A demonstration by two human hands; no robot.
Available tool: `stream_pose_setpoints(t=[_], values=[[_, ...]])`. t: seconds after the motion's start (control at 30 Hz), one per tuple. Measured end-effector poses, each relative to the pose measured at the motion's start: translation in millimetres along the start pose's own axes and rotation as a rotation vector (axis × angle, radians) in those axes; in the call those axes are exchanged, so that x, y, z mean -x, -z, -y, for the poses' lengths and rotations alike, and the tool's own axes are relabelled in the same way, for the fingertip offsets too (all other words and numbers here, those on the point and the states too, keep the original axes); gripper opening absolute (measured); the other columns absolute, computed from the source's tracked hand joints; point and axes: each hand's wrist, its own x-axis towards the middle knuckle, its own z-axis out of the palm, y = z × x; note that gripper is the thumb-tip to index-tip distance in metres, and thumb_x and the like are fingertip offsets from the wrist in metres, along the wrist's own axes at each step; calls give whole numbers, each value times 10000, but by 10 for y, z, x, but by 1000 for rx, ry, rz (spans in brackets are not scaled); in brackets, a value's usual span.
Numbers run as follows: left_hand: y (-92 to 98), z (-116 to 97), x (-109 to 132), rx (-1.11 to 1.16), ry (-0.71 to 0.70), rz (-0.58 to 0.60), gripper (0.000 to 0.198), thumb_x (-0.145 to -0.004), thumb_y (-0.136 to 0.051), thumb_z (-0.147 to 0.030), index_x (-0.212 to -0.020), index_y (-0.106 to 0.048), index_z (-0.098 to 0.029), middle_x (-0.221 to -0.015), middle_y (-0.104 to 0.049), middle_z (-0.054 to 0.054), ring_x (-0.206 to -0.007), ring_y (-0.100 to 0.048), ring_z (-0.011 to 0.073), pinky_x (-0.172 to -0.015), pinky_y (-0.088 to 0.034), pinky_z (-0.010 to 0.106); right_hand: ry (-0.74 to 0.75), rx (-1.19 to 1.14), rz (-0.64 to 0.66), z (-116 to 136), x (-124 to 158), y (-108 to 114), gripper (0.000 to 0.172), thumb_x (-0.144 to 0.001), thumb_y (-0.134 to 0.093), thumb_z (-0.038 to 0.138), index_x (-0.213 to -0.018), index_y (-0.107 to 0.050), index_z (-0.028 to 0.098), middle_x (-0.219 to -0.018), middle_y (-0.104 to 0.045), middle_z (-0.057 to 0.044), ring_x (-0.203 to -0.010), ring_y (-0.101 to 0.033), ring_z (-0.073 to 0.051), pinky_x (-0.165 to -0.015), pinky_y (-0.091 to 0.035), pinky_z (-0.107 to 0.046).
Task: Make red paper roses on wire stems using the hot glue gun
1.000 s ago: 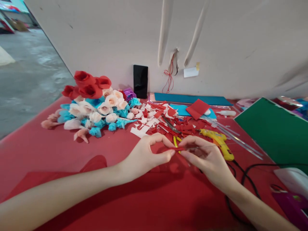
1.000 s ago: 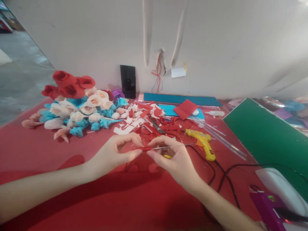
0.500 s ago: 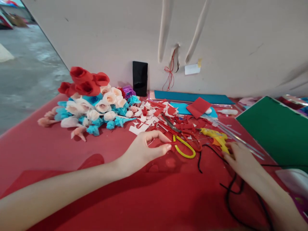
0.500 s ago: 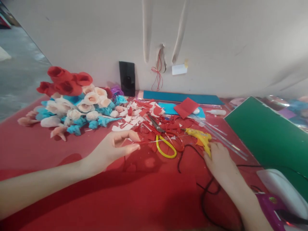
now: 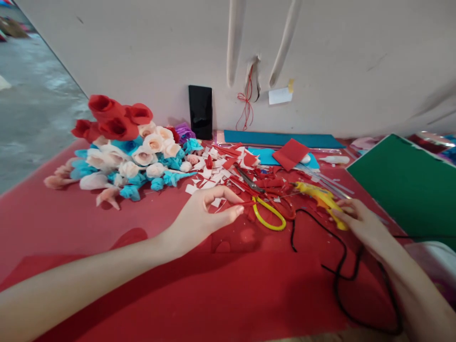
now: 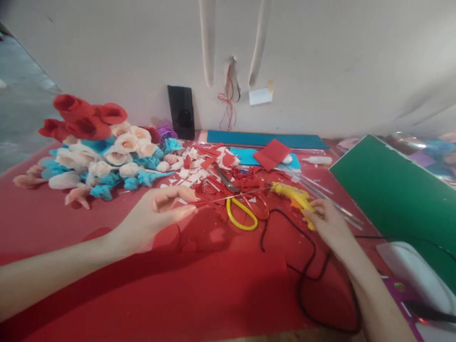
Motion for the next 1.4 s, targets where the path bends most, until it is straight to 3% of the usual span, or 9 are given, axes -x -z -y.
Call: stream_pose_setpoints(t=[0.1,0.27,0.53,0.73,0.83,0.93,1.07,1.23,1.4], values=[[6,-1,1,0,-4,-9,95,-747,-586,-273,-738,-580,-179,-765,-597,-12,-745,-533,130,-691,-390,235,-98,-239,60,195,119,-35,251,-805,-575,322,-990,-489,174,-778,-581,-16,-667,-598,-136,-581,-513,-241],[15,-8,5,14,1,-16,85,-751,-585,-273,-741,-576,-189,-765,-588,-24,-733,-522,115,-677,-387,225,-172,-498,88,431,291,-151,504,-639,-705,289,-1082,-475,216,-1073,-565,-80,-829,-622,-189,-652,-536,-223],[18,-2,4,44,4,-35,106,-741,-597,-284,-741,-581,-179,-783,-594,-9,-708,-529,114,-600,-400,205,-176,-584,164,570,473,-248,459,-630,-719,300,-1029,-511,211,-967,-630,-48,-764,-642,-185,-627,-533,-190],[11,13,0,54,19,-51,120,-745,-593,-300,-744,-579,-181,-785,-585,-8,-697,-518,111,-590,-395,203,-74,-415,156,473,457,-283,483,-682,-667,368,-1079,-440,213,-1051,-593,-91,-936,-602,-249,-712,-536,-288],[10,14,-3,55,18,-49,118,-741,-595,-296,-736,-578,-179,-772,-580,-9,-682,-512,110,-584,-391,205,18,-246,61,354,374,-296,469,-676,-643,410,-1045,-442,202,-1125,-534,-105,-1048,-531,-283,-845,-478,-394],[13,7,-8,52,16,-44,115,-740,-594,-296,-733,-577,-182,-763,-578,-14,-670,-504,105,-579,-384,204,132,-33,-69,289,290,-298,387,-691,-614,382,-991,-465,188,-1104,-525,-119,-1017,-523,-298,-895,-413,-455],[21,1,-3,51,14,-36,103,-739,-596,-284,-739,-573,-184,-771,-580,-18,-699,-514,107,-606,-388,207,285,210,-198,298,231,-283,259,-722,-566,294,-938,-491,173,-1033,-536,-144,-966,-525,-304,-869,-406,-440],[26,0,2,55,12,-28,98,-743,-590,-278,-734,-569,-183,-760,-577,-19,-714,-521,113,-628,-394,214,430,376,-309,326,245,-261,245,-747,-479,197,-982,-530,153,-1062,-521,-151,-1025,-502,-286,-885,-403,-393],[29,-9,-2,52,12,-25,94,-746,-587,-281,-739,-571,-188,-759,-568,-21,-706,-506,110,-629,-387,217,442,390,-361,370,293,-159,278,-690,-487,167,-948,-589,189,-1084,-550,-106,-1018,-524,-283,-896,-393,-404]])
